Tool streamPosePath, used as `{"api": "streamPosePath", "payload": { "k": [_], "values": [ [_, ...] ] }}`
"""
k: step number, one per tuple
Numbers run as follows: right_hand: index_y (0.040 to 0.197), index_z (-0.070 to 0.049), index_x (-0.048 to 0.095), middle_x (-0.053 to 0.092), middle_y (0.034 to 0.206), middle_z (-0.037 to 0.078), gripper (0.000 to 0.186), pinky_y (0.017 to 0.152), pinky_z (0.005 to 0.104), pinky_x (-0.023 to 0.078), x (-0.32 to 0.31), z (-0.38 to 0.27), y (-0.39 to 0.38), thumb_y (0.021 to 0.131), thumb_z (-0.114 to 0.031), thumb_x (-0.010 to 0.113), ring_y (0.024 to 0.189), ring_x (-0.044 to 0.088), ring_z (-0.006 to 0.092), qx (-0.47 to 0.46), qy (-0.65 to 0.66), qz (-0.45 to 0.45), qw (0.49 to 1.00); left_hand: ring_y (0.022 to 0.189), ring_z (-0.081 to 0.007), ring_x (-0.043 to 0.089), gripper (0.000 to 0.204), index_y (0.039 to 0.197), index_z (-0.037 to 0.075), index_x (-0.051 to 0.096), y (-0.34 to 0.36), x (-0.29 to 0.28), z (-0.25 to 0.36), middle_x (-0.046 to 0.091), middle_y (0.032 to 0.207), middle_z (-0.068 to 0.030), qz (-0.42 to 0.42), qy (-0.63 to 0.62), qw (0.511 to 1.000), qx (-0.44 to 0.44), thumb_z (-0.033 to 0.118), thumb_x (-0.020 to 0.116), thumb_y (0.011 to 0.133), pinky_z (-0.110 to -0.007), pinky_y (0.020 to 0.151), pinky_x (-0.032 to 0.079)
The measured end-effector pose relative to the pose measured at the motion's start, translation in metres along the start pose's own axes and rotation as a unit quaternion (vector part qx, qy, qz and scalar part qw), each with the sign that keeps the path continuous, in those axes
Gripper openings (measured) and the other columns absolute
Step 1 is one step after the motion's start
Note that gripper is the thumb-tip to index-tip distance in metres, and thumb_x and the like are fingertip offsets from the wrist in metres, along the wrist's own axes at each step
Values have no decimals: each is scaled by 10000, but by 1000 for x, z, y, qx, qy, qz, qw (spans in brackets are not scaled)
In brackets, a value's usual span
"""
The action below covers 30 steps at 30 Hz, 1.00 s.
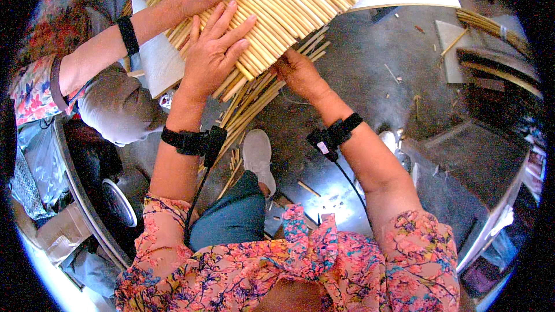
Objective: The person weaves thin bamboo strips into a mat using a thin wire or string. They align the strips, thread the wire through the weave, and use shears to cut the wire. The person works alongside another individual who is also weaving.
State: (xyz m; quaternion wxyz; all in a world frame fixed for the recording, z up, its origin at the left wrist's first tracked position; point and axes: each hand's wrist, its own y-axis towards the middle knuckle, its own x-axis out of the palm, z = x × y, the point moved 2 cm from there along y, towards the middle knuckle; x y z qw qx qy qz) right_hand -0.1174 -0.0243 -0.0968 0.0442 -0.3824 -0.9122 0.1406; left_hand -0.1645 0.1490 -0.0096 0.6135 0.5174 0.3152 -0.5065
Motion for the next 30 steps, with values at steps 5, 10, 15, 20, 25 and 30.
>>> {"api": "streamPosePath", "payload": {
  "k": [5,10,15,20,25,30],
  "values": [
    [1061,-39,552,608,817,34,205,621,276,469,1,4,4,934,-143,429,687,546,127,3,12,-13,1000,1300,-262,332,377,1251,299,529,-1,2,-2,383,1394,-79,-4,11,1000,5,334,495,877,-539,1060,130],
    [1068,-32,550,609,808,48,226,633,278,473,-2,5,3,930,-175,442,692,566,143,-23,4,-18,1000,1284,-232,346,370,1223,323,545,2,4,-2,423,1357,-68,12,11,1000,12,365,525,856,-556,1049,152],
    [1013,-111,545,528,757,-17,134,573,216,417,-37,0,-9,933,-205,493,657,483,65,-25,-96,-38,994,1303,-258,330,364,1235,290,548,2,3,-3,392,1391,-67,1,-9,999,34,356,491,881,-539,1060,125],
    [997,-132,521,528,714,-44,150,540,198,382,-75,-4,-21,950,-260,458,624,460,40,-25,-133,-66,989,1298,-310,320,348,1162,141,606,4,-13,12,411,1353,-163,-27,-47,998,-28,249,546,837,-507,1076,127],
    [1013,-150,522,533,721,-47,141,526,189,363,-90,-8,-27,949,-259,459,618,454,33,-31,-134,-62,989,1297,-307,321,353,1180,154,594,6,-12,12,408,1355,-165,-37,-42,998,-25,234,549,838,-514,1079,89],
    [1006,-148,520,529,725,-45,135,528,189,364,-91,-8,-29,949,-254,458,619,451,33,-17,-147,-54,988,1300,-309,316,350,1178,152,595,6,-13,15,404,1358,-167,-41,-57,997,-33,234,549,841,-491,1088,76]
  ]
}}
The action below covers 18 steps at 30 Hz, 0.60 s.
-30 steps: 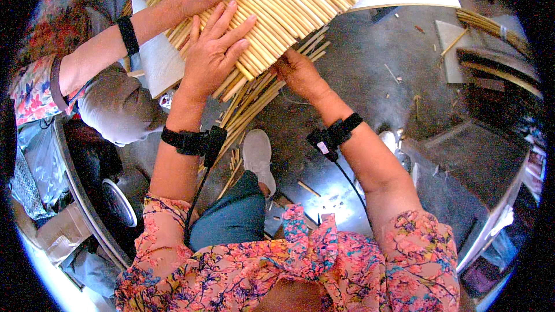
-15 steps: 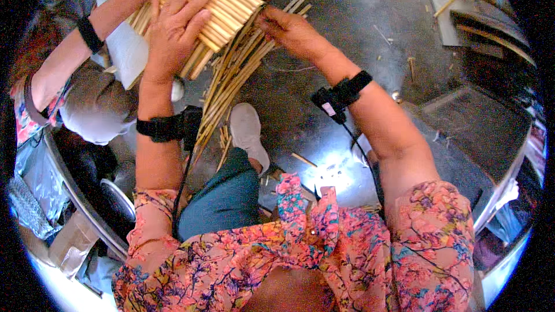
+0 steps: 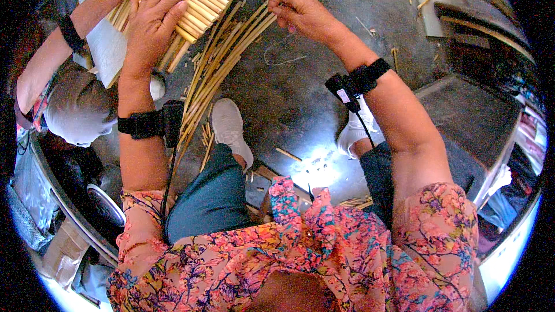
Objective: The person weaves thin bamboo strips into a mat using a thin wire or string. They align the strips, thread the wire through the weave, and use shears to cut the wire. The person works alongside another individual who is also weaving.
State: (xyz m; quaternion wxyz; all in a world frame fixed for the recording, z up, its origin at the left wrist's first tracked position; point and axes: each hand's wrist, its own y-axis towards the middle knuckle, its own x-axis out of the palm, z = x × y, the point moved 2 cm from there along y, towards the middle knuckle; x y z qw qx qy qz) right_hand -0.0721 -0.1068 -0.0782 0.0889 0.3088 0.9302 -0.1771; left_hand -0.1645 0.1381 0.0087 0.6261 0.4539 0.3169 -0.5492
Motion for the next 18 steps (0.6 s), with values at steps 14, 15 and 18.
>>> {"api": "streamPosePath", "payload": {
  "k": [14,15,18],
  "values": [
    [958,-71,543,556,729,9,140,564,241,439,53,-12,29,925,-197,494,644,520,95,17,94,5,995,1313,-274,305,391,1295,172,482,-6,16,-3,376,1392,-107,25,62,997,34,221,440,909,-499,1071,164],
    [954,-53,552,584,734,32,158,584,267,469,59,-16,32,915,-198,501,659,560,120,35,90,15,995,1311,-273,308,393,1297,168,479,-5,16,-3,379,1390,-107,23,63,997,36,221,438,910,-497,1071,168],
    [989,-36,571,614,755,61,174,624,301,488,74,-12,45,907,-167,489,678,587,160,-11,92,8,996,1303,-271,322,392,1296,163,479,-3,15,-4,394,1380,-103,21,62,997,40,226,427,913,-494,1067,180]
  ]
}}
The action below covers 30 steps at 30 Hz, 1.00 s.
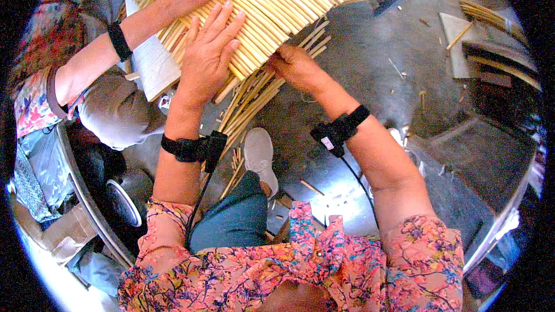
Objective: The person weaves thin bamboo strips into a mat using a thin wire or string. They align the strips, thread the wire through the weave, and use shears to cut the wire. The person works alongside another individual who is also weaving.
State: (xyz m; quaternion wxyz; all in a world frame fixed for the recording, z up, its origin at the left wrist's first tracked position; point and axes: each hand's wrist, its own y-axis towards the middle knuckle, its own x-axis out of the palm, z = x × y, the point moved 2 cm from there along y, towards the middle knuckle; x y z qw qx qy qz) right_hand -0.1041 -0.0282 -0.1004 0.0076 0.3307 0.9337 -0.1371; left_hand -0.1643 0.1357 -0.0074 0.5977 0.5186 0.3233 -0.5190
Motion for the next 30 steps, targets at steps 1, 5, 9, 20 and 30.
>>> {"api": "streamPosePath", "payload": {
  "k": [1,5,9,20,30],
  "values": [
    [1003,-35,574,620,770,66,184,634,306,490,3,3,1,907,-163,484,689,592,167,-4,6,8,1000,1302,-270,324,391,1294,166,482,-1,0,0,396,1380,-102,0,-2,1000,-1,227,428,912,-493,1067,180],
    [1072,-44,574,638,834,71,222,655,308,495,10,-4,1,911,-152,466,734,603,168,16,30,17,999,1302,-266,327,389,1290,175,489,-2,0,-2,399,1379,-99,3,-2,1000,-2,234,433,910,-493,1066,183],
    [1080,-48,571,636,852,56,221,650,295,490,10,-1,1,917,-149,460,738,592,149,44,63,16,997,1295,-266,341,395,1283,177,494,-1,-2,0,416,1366,-106,8,-19,1000,-3,208,479,889,-498,1066,180],
    [965,-57,521,559,767,16,157,614,242,458,-14,-8,-16,936,-202,467,710,552,112,55,99,71,991,1121,-310,503,201,969,115,681,1,-6,6,561,1142,-138,58,-69,996,-18,122,633,774,-542,1028,249],
    [962,-85,491,554,926,18,49,827,315,493,-13,-53,-31,932,-123,484,898,561,120,-114,305,186,927,1224,-347,415,301,1052,-18,560,-3,-1,17,467,1271,-211,39,-46,998,12,-32,492,759,-504,1027,287]
  ]
}}
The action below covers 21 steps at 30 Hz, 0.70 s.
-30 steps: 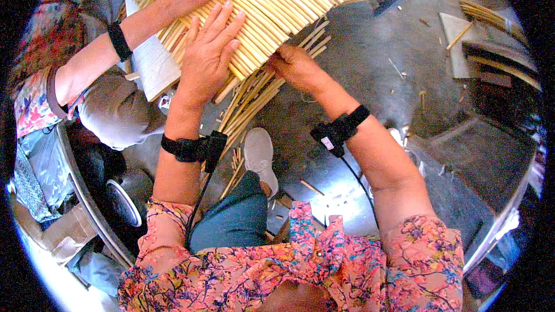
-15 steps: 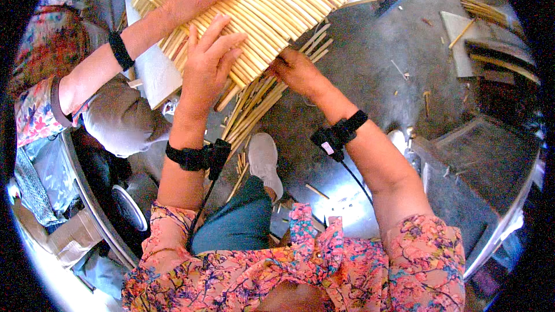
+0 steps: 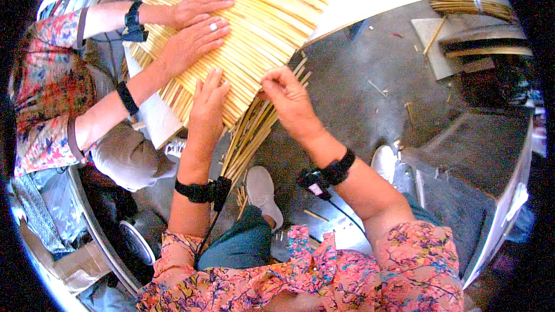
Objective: The person weaves thin bamboo strips into a mat using a thin wire or string. They align the strips, thread the wire through the weave, and use shears to cut the wire. The person works alongside another individual who is also weaving.
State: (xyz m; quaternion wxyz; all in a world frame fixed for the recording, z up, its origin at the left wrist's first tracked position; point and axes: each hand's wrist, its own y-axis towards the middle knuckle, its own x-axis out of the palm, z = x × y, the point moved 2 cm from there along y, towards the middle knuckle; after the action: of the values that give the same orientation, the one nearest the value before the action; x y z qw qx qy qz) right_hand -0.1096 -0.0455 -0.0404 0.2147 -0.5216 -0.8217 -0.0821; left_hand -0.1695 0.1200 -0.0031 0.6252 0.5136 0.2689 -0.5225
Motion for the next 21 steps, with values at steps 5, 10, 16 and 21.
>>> {"api": "streamPosePath", "payload": {
  "k": [5,10,16,21],
  "values": [
    [951,-50,494,547,881,21,55,707,266,526,12,3,3,931,-94,470,796,565,94,27,1,96,995,1249,-326,394,262,1068,5,542,2,-1,4,470,1284,-189,-17,0,1000,-8,-38,431,834,-466,1055,259],
    [904,-38,519,542,794,3,53,589,226,496,11,7,5,906,-91,511,666,532,65,-31,-32,119,992,1333,-374,209,790,1373,91,312,5,-8,30,273,1414,-221,-99,47,994,-30,348,675,719,-559,1056,131],
    [912,-24,532,553,776,7,49,584,218,496,14,7,3,897,-69,519,643,537,64,-41,-48,131,989,1305,-446,212,904,1379,202,322,10,-5,44,254,1401,-253,-124,98,986,-61,344,761,601,-673,978,153],
    [900,-30,539,548,805,-11,41,592,212,479,11,16,8,900,-67,521,709,511,47,-52,-59,128,989,1260,-465,296,595,1352,248,365,11,20,44,333,1345,-253,-51,256,963,-68,305,575,798,-725,885,232]
  ]
}}
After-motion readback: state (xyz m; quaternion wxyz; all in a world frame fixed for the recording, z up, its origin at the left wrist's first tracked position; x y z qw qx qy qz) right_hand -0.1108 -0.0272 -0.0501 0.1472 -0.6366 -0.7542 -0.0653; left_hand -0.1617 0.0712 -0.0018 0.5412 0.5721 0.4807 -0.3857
